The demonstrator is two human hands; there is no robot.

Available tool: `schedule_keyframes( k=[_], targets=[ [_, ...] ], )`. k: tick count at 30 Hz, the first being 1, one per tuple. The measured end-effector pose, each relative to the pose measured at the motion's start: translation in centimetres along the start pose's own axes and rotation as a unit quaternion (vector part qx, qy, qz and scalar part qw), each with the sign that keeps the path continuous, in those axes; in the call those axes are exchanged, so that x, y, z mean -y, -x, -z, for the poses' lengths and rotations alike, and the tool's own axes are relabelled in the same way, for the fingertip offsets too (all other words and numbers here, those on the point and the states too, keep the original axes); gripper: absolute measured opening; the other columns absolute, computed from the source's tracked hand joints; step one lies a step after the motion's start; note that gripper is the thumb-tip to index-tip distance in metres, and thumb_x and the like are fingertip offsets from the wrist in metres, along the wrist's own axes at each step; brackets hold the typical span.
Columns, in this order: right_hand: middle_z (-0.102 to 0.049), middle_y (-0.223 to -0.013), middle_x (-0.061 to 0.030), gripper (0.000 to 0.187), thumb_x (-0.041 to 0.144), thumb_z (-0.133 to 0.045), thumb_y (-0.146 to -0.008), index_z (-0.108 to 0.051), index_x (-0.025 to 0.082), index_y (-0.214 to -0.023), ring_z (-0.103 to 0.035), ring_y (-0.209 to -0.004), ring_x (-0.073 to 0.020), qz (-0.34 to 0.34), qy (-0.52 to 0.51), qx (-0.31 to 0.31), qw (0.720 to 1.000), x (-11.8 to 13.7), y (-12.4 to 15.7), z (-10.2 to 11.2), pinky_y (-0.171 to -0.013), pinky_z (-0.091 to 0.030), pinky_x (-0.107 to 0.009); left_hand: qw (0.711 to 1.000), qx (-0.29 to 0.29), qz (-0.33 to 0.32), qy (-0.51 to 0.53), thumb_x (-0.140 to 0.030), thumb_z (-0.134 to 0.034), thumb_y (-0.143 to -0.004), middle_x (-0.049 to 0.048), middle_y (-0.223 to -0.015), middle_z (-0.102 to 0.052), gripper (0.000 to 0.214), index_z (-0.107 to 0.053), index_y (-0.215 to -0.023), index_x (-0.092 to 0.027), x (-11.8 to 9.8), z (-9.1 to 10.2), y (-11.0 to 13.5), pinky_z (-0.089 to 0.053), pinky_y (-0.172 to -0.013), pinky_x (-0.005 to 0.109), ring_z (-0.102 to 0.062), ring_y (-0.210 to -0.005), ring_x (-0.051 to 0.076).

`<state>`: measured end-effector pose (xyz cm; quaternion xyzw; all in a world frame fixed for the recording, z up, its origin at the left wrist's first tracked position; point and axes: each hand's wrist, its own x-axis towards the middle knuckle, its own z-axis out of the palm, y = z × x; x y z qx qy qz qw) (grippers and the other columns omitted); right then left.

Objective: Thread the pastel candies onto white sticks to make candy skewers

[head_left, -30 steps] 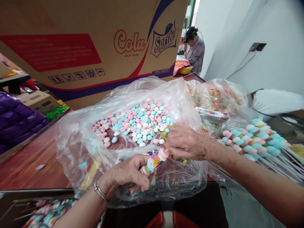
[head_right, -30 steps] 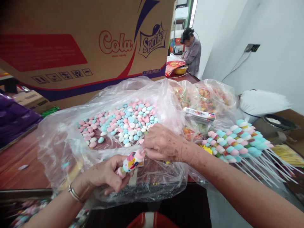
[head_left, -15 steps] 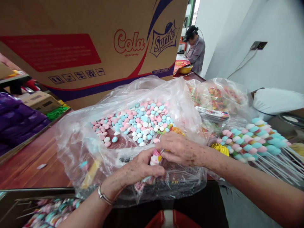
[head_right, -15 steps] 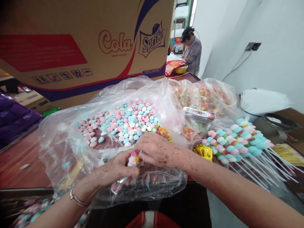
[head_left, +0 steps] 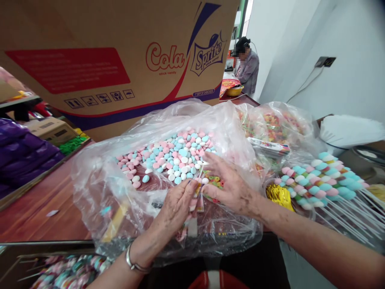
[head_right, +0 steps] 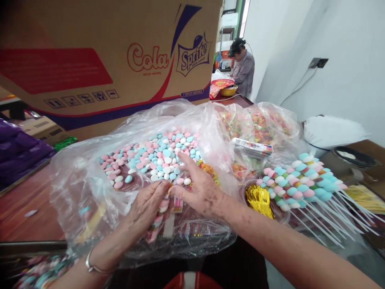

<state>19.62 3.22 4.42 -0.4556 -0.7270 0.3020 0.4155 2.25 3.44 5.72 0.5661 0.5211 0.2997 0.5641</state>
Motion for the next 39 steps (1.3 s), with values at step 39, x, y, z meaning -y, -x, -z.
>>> schedule_keyframes(
  k=[39],
  targets=[
    [-0.065, -0.12, -0.011, 0.032, 0.017, -0.042, -0.096, -0.056, 0.015, -0.125, -0.051, -0.117, -0.0262, 0.286, 0.35, -0.064, 0.89, -0.3, 4.7, -0.2, -0.103, -0.036, -0.047, 0.936, 0.31, 0.073, 0.149, -0.04, -0.06, -0.085, -0.0022, -0.056, -0.053, 0.032, -0.054, -0.066, -0.015, 1.4, 1.0, -0.4, -0.035, -0.04, 0.019, -0.044, -0.041, 0.008]
  ],
)
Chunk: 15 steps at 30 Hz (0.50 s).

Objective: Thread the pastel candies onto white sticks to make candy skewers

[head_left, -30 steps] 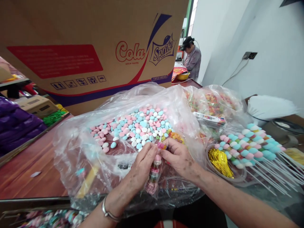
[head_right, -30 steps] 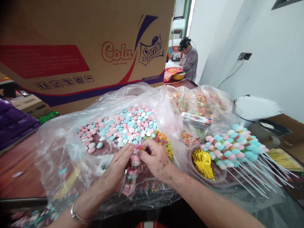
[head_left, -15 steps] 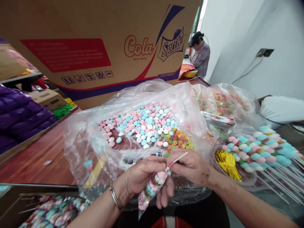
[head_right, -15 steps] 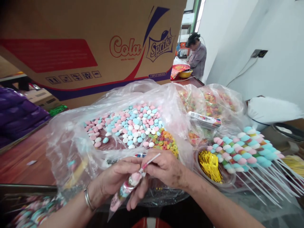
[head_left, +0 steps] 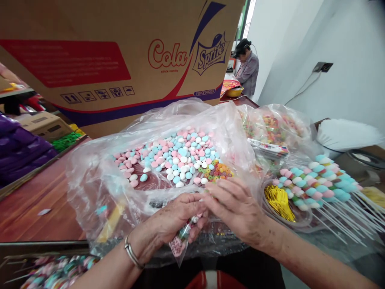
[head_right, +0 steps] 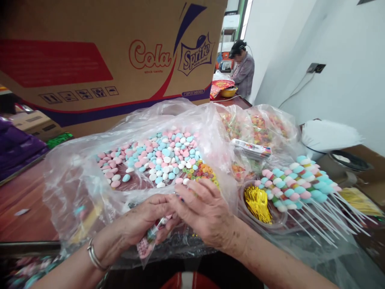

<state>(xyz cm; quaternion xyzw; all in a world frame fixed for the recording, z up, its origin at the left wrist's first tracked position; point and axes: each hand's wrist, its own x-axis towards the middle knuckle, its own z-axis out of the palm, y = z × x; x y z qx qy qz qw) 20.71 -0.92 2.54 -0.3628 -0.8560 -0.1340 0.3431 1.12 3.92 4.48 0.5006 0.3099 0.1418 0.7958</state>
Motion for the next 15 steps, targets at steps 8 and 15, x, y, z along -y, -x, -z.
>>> schedule_keyframes(
  k=[8, 15],
  targets=[
    [-0.059, -0.071, -0.0056, 0.025, 0.012, -0.042, -0.092, -0.061, 0.014, -0.076, -0.047, -0.073, -0.02, 0.057, 0.025, 0.164, 0.985, 0.5, -1.0, 1.9, -0.084, -0.041, -0.042, 0.962, -0.021, 0.03, -0.271, -0.042, -0.054, -0.088, -0.0024, -0.062, -0.054, 0.025, -0.054, -0.077, -0.02, 1.1, -0.6, 0.0, -0.036, -0.046, 0.021, -0.047, -0.05, 0.012],
    [-0.063, -0.079, -0.006, 0.02, 0.019, -0.043, -0.093, -0.061, 0.015, -0.086, -0.052, -0.077, -0.0188, -0.127, -0.063, 0.089, 0.986, -0.8, -0.1, 4.5, -0.079, -0.041, -0.035, 0.775, -0.148, -0.32, -0.524, -0.022, -0.053, -0.088, 0.0042, -0.074, -0.065, 0.014, -0.066, -0.085, -0.023, 1.4, -1.1, -0.1, -0.043, -0.063, 0.025, -0.059, -0.066, 0.018]
  ],
)
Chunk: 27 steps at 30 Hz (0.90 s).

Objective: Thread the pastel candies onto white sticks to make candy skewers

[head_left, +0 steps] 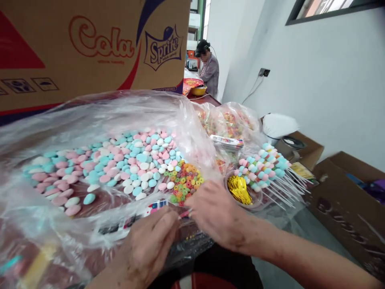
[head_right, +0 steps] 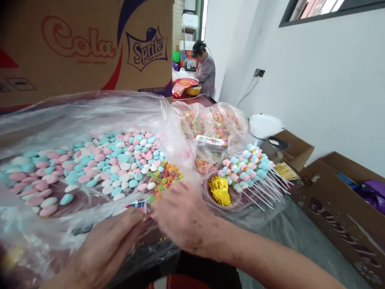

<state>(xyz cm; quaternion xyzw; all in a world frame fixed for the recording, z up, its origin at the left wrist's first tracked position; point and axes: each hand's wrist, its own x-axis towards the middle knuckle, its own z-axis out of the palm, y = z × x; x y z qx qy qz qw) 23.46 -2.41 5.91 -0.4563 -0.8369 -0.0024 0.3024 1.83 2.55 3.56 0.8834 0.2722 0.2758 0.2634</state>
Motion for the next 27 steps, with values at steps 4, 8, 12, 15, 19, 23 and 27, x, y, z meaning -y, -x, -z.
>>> schedule_keyframes(
  k=[4, 8, 12, 15, 19, 23, 27],
  targets=[
    [-0.068, -0.09, -0.0065, 0.022, 0.023, -0.042, -0.095, -0.063, 0.018, -0.095, -0.06, -0.085, -0.0186, -0.244, 0.074, -0.027, 0.967, -4.2, 3.3, 3.5, -0.076, -0.043, -0.03, 0.975, -0.018, 0.201, 0.088, -0.039, -0.055, -0.089, -0.0018, -0.055, -0.055, 0.021, -0.064, -0.078, -0.022, -0.1, 0.9, -0.1, -0.04, -0.051, 0.021, -0.051, -0.051, 0.013],
    [-0.069, -0.082, -0.0112, 0.026, 0.025, -0.047, -0.092, -0.066, 0.015, -0.077, -0.063, -0.08, -0.0229, -0.351, 0.207, 0.259, 0.876, -7.0, 5.9, 4.3, -0.069, -0.041, -0.031, 0.912, -0.03, 0.343, 0.223, -0.047, -0.058, -0.084, -0.0034, -0.051, -0.053, 0.029, -0.06, -0.075, -0.02, -0.5, 0.8, -0.5, -0.029, -0.037, 0.017, -0.043, -0.041, 0.009],
    [-0.072, -0.09, -0.0183, 0.026, 0.02, -0.046, -0.09, -0.07, 0.01, -0.086, -0.065, -0.093, -0.0309, -0.354, 0.256, 0.337, 0.834, -7.3, 5.8, 2.4, -0.075, -0.043, -0.036, 0.883, -0.011, 0.377, 0.28, -0.05, -0.057, -0.084, -0.0037, -0.051, -0.055, 0.032, -0.058, -0.076, -0.019, -0.9, 0.0, -1.0, -0.024, -0.034, 0.014, -0.037, -0.035, 0.006],
    [-0.072, -0.094, -0.017, 0.026, 0.014, -0.043, -0.09, -0.069, 0.012, -0.093, -0.067, -0.089, -0.029, -0.378, 0.247, 0.335, 0.827, -7.4, 5.4, 1.5, -0.066, -0.044, -0.032, 0.882, -0.007, 0.376, 0.284, -0.049, -0.057, -0.083, -0.0034, -0.05, -0.055, 0.031, -0.057, -0.075, -0.019, -1.1, -0.1, -1.1, -0.024, -0.034, 0.013, -0.036, -0.034, 0.005],
    [-0.071, -0.092, -0.0162, 0.023, 0.01, -0.047, -0.087, -0.068, 0.013, -0.094, -0.069, -0.085, -0.028, -0.394, 0.248, 0.337, 0.818, -7.9, 5.7, 1.7, -0.063, -0.043, -0.03, 0.876, -0.023, 0.386, 0.289, -0.051, -0.06, -0.081, -0.0039, -0.049, -0.055, 0.034, -0.056, -0.074, -0.019, -0.7, 0.3, -0.7, -0.025, -0.033, 0.012, -0.038, -0.034, 0.005],
    [-0.072, -0.093, -0.0136, 0.024, 0.012, -0.048, -0.088, -0.064, 0.017, -0.104, -0.069, -0.086, -0.0281, -0.405, 0.252, 0.329, 0.815, -7.6, 6.0, 2.3, -0.063, -0.041, -0.03, 0.858, -0.032, 0.399, 0.322, -0.051, -0.062, -0.08, -0.0035, -0.048, -0.054, 0.034, -0.056, -0.072, -0.018, -0.6, 0.5, -0.5, -0.025, -0.031, 0.012, -0.038, -0.033, 0.006],
    [-0.072, -0.088, -0.0107, 0.024, 0.015, -0.042, -0.093, -0.063, 0.019, -0.104, -0.069, -0.081, -0.0255, -0.413, 0.277, 0.288, 0.818, -7.0, 6.0, 2.5, -0.058, -0.035, -0.028, 0.841, -0.043, 0.401, 0.361, -0.046, -0.063, -0.081, -0.0045, -0.048, -0.054, 0.031, -0.056, -0.069, -0.018, -1.1, 0.4, -0.7, -0.025, -0.029, 0.011, -0.038, -0.031, 0.004]
  ],
)
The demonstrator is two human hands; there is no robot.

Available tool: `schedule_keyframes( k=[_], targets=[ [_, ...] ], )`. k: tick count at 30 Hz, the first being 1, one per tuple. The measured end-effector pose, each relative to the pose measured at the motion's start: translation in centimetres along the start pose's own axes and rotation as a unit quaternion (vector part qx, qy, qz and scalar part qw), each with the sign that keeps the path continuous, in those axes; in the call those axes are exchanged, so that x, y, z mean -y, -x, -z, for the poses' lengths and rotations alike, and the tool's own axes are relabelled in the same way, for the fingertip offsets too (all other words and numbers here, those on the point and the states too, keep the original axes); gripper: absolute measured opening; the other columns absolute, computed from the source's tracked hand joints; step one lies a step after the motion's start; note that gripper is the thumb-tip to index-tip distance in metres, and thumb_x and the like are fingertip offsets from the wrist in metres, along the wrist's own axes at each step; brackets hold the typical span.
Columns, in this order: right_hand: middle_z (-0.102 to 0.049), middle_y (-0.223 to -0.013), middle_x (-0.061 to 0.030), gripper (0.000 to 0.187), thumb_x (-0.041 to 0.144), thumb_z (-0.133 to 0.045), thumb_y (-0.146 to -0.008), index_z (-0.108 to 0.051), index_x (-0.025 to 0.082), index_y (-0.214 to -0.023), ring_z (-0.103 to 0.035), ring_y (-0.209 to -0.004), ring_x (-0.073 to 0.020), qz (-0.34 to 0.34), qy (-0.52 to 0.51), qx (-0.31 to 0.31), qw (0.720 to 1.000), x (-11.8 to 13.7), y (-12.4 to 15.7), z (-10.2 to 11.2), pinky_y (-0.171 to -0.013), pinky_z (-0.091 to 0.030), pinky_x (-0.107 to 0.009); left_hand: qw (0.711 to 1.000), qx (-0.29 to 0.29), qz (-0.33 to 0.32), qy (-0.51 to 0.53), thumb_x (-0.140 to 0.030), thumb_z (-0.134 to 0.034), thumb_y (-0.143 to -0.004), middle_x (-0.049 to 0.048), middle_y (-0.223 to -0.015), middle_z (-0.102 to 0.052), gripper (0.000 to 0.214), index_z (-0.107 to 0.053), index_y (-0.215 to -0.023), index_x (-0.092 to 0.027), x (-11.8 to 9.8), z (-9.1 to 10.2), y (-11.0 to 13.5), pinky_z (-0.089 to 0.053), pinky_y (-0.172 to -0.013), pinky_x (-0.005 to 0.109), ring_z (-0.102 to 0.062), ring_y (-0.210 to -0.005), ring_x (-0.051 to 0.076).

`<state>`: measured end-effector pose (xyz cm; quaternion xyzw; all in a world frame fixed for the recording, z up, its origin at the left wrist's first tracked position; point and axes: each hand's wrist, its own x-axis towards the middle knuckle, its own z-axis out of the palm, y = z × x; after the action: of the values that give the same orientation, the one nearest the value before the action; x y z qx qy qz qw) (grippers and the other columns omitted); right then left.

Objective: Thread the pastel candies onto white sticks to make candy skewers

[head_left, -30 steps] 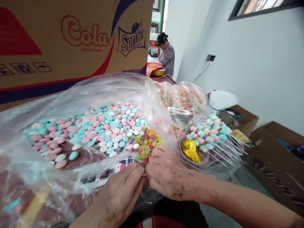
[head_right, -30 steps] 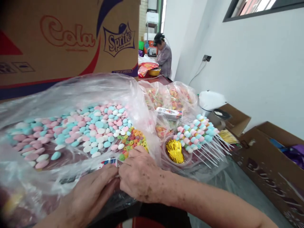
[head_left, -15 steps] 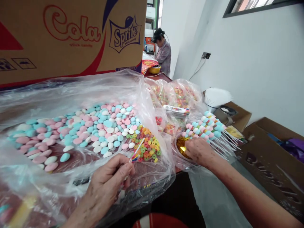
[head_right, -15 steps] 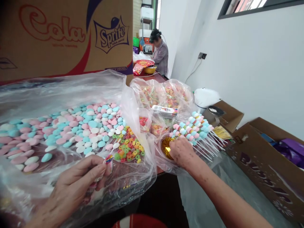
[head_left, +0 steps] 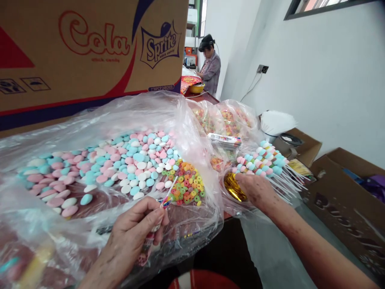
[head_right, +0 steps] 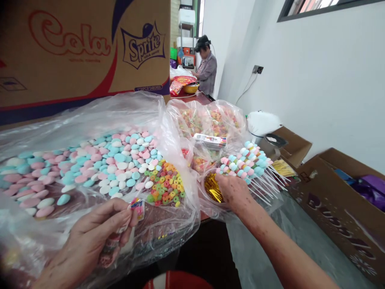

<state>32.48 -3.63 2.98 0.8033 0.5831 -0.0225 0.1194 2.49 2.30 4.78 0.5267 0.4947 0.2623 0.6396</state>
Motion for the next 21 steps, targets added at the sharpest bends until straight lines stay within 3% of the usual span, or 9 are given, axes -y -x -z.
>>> schedule_keyframes(
  k=[4, 7, 9, 11, 14, 17, 21],
  targets=[
    [-0.07, -0.092, -0.0083, 0.026, 0.019, -0.041, -0.095, -0.066, 0.021, -0.089, -0.065, -0.088, -0.0219, 0.025, -0.034, -0.088, 0.995, -0.8, 0.1, -0.7, -0.063, -0.036, -0.026, 1.0, 0.006, 0.004, 0.026, -0.042, -0.063, -0.081, -0.0044, -0.047, -0.054, 0.027, -0.056, -0.07, -0.018, -0.1, -0.2, 0.0, -0.025, -0.03, 0.011, -0.041, -0.032, 0.005],
    [-0.07, -0.087, -0.0075, 0.025, 0.021, -0.042, -0.095, -0.066, 0.019, -0.087, -0.064, -0.086, -0.0214, 0.006, -0.098, -0.158, 0.983, -1.4, 0.3, -1.0, -0.066, -0.038, -0.027, 0.998, 0.028, -0.003, 0.055, -0.041, -0.064, -0.081, -0.0039, -0.048, -0.055, 0.027, -0.057, -0.07, -0.018, 0.1, -0.3, -0.2, -0.026, -0.03, 0.012, -0.044, -0.033, 0.006],
    [-0.069, -0.082, -0.0062, 0.025, 0.026, -0.044, -0.094, -0.066, 0.019, -0.087, -0.063, -0.079, -0.0199, -0.014, -0.181, -0.221, 0.958, -1.0, 0.7, -0.6, -0.066, -0.04, -0.026, 0.997, 0.048, -0.007, 0.061, -0.041, -0.064, -0.082, -0.0032, -0.048, -0.056, 0.027, -0.058, -0.071, -0.017, 0.3, -0.4, -0.4, -0.026, -0.03, 0.012, -0.045, -0.032, 0.007],
    [-0.069, -0.078, -0.0032, 0.024, 0.032, -0.046, -0.093, -0.066, 0.02, -0.088, -0.061, -0.071, -0.0168, -0.007, -0.305, -0.268, 0.914, 0.7, 1.1, 0.3, -0.063, -0.041, -0.025, 0.995, 0.076, -0.001, 0.067, -0.041, -0.062, -0.083, -0.0022, -0.048, -0.058, 0.027, -0.059, -0.072, -0.017, 0.4, -0.9, -0.6, -0.026, -0.03, 0.012, -0.045, -0.031, 0.006],
    [-0.066, -0.071, 0.0009, 0.02, 0.03, -0.05, -0.09, -0.065, 0.02, -0.081, -0.059, -0.065, -0.0131, 0.063, -0.475, -0.248, 0.842, 5.4, 1.6, 1.6, -0.061, -0.042, -0.021, 0.984, 0.143, 0.006, 0.105, -0.042, -0.063, -0.081, -0.0009, -0.049, -0.06, 0.027, -0.059, -0.072, -0.017, 0.5, -2.0, -0.8, -0.027, -0.028, 0.013, -0.044, -0.029, 0.006],
    [-0.063, -0.07, 0.0019, 0.017, 0.023, -0.049, -0.088, -0.061, 0.019, -0.076, -0.056, -0.065, -0.0117, 0.147, -0.558, -0.162, 0.8, 10.2, 1.7, 2.1, -0.063, -0.043, -0.02, 0.974, 0.165, -0.009, 0.157, -0.038, -0.065, -0.08, 0.0, -0.054, -0.063, 0.025, -0.056, -0.07, -0.016, 0.6, -2.8, -1.1, -0.033, -0.031, 0.014, -0.048, -0.032, 0.006],
    [-0.058, -0.066, 0.0033, 0.016, 0.017, -0.048, -0.085, -0.059, 0.018, -0.073, -0.052, -0.064, -0.0109, 0.178, -0.596, -0.095, 0.778, 12.9, 1.5, 1.9, -0.062, -0.04, -0.02, 0.97, 0.133, -0.016, 0.202, -0.032, -0.062, -0.082, -0.002, -0.055, -0.063, 0.022, -0.05, -0.072, -0.017, 1.1, -2.7, -1.5, -0.039, -0.037, 0.014, -0.05, -0.036, 0.006]
  ],
)
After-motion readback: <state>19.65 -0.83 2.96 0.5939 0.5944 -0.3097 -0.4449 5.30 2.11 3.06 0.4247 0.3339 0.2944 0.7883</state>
